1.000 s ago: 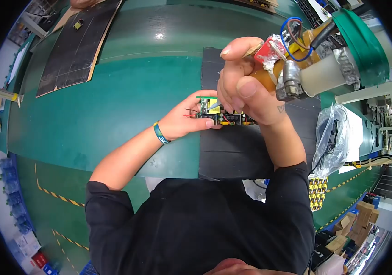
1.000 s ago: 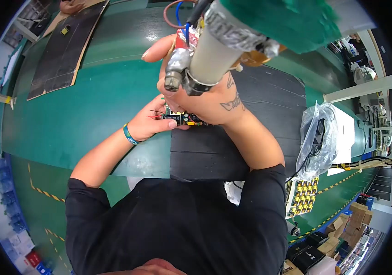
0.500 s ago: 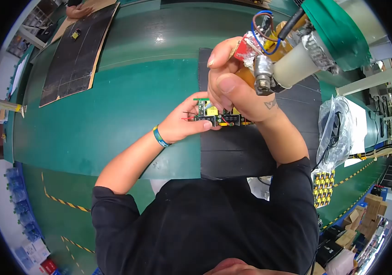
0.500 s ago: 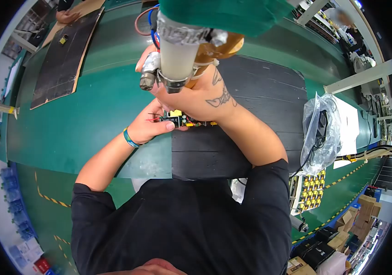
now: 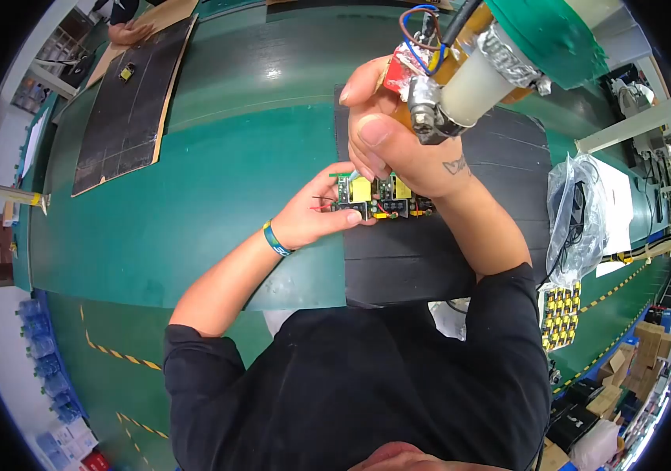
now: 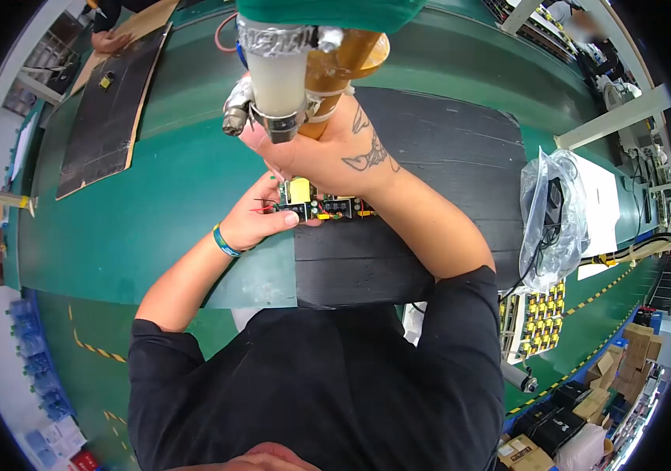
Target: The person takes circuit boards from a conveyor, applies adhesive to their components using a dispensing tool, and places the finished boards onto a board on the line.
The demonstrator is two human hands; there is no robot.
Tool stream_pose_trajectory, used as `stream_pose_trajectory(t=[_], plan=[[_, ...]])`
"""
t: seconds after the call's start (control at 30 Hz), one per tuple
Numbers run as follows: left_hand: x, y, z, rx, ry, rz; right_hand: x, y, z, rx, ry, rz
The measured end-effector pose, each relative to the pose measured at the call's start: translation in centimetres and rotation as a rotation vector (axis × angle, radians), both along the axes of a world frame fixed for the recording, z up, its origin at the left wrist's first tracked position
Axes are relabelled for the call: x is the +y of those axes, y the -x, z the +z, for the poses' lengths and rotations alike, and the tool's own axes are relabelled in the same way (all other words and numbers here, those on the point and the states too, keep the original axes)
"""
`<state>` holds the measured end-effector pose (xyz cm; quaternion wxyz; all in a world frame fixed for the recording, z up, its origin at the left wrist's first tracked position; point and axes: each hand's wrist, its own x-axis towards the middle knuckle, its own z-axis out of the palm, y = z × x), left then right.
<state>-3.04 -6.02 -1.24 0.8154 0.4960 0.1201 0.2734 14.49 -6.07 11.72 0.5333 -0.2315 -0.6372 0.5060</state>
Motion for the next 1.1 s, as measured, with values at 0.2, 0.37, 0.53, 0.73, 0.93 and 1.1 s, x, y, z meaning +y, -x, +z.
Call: stream_pose_trajectory(t=[0.2, 0.37, 0.53, 0.73, 0.93, 1.1], plan=[[0.1, -0.1, 0.1, 0.003, -0.019, -0.006, 0.3, 0.1, 0.3, 0.019, -0.026, 0.015], [0.1, -0.3, 0.3, 0.012, 0.0, 0.018, 0.2, -0.2, 1.1, 0.045, -0.04, 0.031], [0.1, -0.3, 0.8, -0.021, 0.016, 0.07, 0.2, -0.8, 1.8, 0.027, -0.048, -0.002], [0.2, 0.0, 1.6, -0.083, 0.102, 0.101, 0.1, -0.8, 1.4, 0.045, 0.028, -0.049], [0.1, -0.1, 1.9, -0.132, 0.117, 0.102, 0.1, -0.7, 0.9, 0.092, 0.033, -0.05], [0.1, 0.0, 1.6, -0.078, 0.101, 0.094, 0.3, -0.8, 1.0, 0.078, 0.017, -0.048]])
